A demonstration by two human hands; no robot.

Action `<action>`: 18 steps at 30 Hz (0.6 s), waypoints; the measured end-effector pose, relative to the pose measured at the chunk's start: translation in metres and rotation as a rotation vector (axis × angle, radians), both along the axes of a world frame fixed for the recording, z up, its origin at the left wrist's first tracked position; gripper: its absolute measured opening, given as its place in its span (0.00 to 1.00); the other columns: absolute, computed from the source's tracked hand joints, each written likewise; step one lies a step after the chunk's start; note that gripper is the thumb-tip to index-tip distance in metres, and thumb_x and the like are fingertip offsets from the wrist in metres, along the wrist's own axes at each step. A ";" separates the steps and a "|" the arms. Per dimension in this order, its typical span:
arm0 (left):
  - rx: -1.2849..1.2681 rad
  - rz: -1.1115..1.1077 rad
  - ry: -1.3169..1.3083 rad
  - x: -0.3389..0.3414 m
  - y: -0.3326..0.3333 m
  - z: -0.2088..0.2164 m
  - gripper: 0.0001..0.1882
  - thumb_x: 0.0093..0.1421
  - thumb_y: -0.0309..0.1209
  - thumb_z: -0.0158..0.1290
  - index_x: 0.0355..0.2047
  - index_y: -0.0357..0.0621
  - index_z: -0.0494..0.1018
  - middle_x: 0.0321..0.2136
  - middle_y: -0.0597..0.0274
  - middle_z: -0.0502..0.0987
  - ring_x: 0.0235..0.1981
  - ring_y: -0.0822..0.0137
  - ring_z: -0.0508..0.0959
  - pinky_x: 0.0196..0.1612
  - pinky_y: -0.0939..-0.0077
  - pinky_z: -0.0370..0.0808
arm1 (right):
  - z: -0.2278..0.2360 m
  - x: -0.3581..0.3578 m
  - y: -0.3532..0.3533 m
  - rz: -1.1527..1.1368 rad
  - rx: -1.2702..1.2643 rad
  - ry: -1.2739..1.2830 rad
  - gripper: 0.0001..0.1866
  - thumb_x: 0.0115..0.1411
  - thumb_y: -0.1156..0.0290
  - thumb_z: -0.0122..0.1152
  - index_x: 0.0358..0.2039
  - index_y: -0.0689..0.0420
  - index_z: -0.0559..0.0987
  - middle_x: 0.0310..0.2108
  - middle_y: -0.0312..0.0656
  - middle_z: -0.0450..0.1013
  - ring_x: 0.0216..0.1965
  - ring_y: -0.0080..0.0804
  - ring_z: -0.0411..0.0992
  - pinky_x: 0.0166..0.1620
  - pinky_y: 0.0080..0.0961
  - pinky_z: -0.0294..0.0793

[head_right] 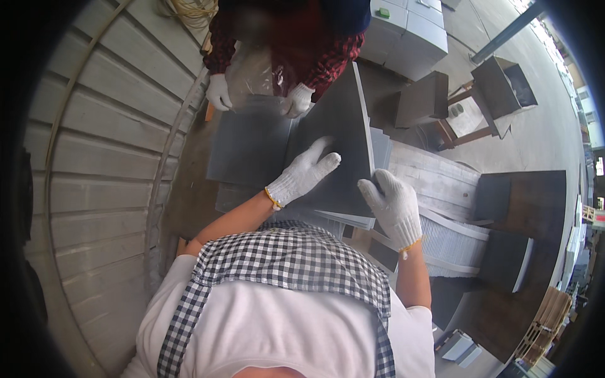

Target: The person stacks white and gray rectangular panels on a wooden pallet in a warehouse. They pick up panels, align them, and place them in neat piles while a coworker assists by handing over additional panels.

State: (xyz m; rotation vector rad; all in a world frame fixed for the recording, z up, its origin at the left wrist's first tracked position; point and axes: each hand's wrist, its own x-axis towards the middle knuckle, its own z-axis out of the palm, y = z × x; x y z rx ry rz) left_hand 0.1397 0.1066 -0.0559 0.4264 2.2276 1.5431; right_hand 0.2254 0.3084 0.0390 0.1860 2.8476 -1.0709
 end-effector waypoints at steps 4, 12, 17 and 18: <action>0.074 0.019 -0.097 0.006 0.005 0.043 0.60 0.58 0.71 0.49 0.70 0.30 0.47 0.66 0.32 0.59 0.70 0.45 0.60 0.69 0.59 0.59 | 0.010 0.005 -0.024 0.129 -0.047 0.038 0.17 0.63 0.58 0.62 0.31 0.61 0.75 0.26 0.52 0.73 0.28 0.53 0.74 0.33 0.40 0.72; 0.120 0.228 -0.104 0.000 -0.031 0.036 0.54 0.54 0.58 0.64 0.66 0.28 0.56 0.52 0.40 0.77 0.54 0.51 0.78 0.57 0.63 0.74 | -0.024 -0.004 -0.058 0.191 -0.701 -0.253 0.20 0.69 0.61 0.54 0.54 0.61 0.78 0.37 0.40 0.79 0.36 0.25 0.77 0.40 0.24 0.77; -0.153 0.352 -0.169 0.014 -0.060 0.086 0.30 0.55 0.46 0.63 0.45 0.28 0.74 0.34 0.48 0.81 0.34 0.60 0.83 0.38 0.68 0.80 | -0.119 -0.015 -0.070 0.117 -0.756 -0.396 0.22 0.69 0.59 0.55 0.56 0.60 0.77 0.39 0.39 0.79 0.41 0.22 0.76 0.44 0.23 0.76; -0.177 0.392 -0.137 0.013 -0.069 0.076 0.27 0.55 0.44 0.63 0.41 0.28 0.75 0.32 0.48 0.81 0.33 0.60 0.83 0.37 0.68 0.80 | -0.146 -0.017 -0.071 0.140 -0.697 -0.421 0.27 0.68 0.55 0.56 0.59 0.62 0.74 0.45 0.45 0.79 0.48 0.31 0.77 0.49 0.26 0.75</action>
